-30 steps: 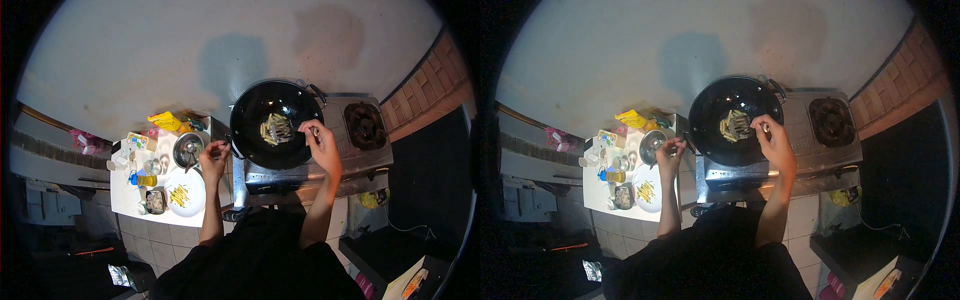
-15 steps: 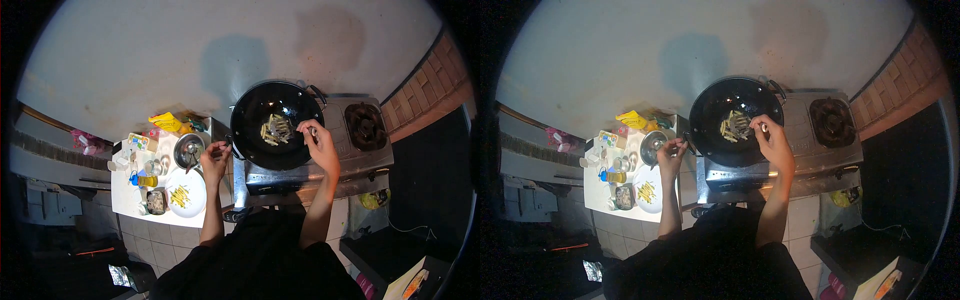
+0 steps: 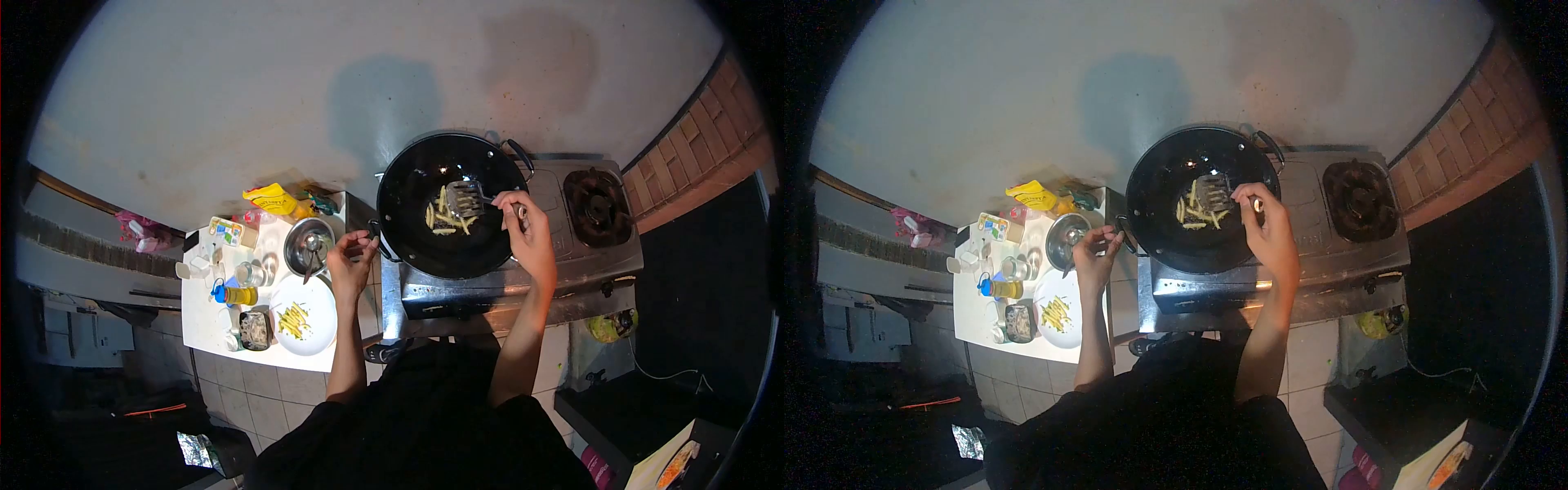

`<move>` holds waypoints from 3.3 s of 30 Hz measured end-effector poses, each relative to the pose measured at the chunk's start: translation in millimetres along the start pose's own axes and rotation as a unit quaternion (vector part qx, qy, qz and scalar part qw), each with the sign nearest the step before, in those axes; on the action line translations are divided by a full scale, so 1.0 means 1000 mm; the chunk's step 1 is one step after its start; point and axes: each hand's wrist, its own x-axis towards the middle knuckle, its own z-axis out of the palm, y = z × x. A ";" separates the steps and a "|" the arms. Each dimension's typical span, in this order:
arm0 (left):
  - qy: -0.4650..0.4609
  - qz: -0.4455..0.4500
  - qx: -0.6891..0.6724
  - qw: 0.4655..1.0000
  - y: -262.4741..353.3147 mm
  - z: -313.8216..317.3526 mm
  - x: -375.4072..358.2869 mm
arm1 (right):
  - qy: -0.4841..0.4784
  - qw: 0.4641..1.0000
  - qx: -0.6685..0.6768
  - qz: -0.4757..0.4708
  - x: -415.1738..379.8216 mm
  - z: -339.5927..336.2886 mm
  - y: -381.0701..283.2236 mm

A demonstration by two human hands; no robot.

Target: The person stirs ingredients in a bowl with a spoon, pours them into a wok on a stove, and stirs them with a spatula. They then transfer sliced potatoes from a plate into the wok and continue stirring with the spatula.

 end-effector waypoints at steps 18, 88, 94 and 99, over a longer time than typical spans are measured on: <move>-0.004 0.001 0.001 1.000 0.002 0.000 0.000 | -0.022 0.999 -0.018 0.038 -0.001 -0.002 -0.003; 0.010 -0.006 -0.001 1.000 -0.001 -0.003 -0.005 | -0.016 0.999 0.001 0.047 0.000 0.003 0.001; 0.005 -0.019 -0.027 0.999 0.000 -0.004 -0.004 | -0.015 0.999 0.003 0.038 0.000 0.003 0.002; 0.004 -0.022 -0.013 1.000 0.005 -0.004 -0.005 | 0.015 0.999 -0.005 0.029 0.000 0.006 0.004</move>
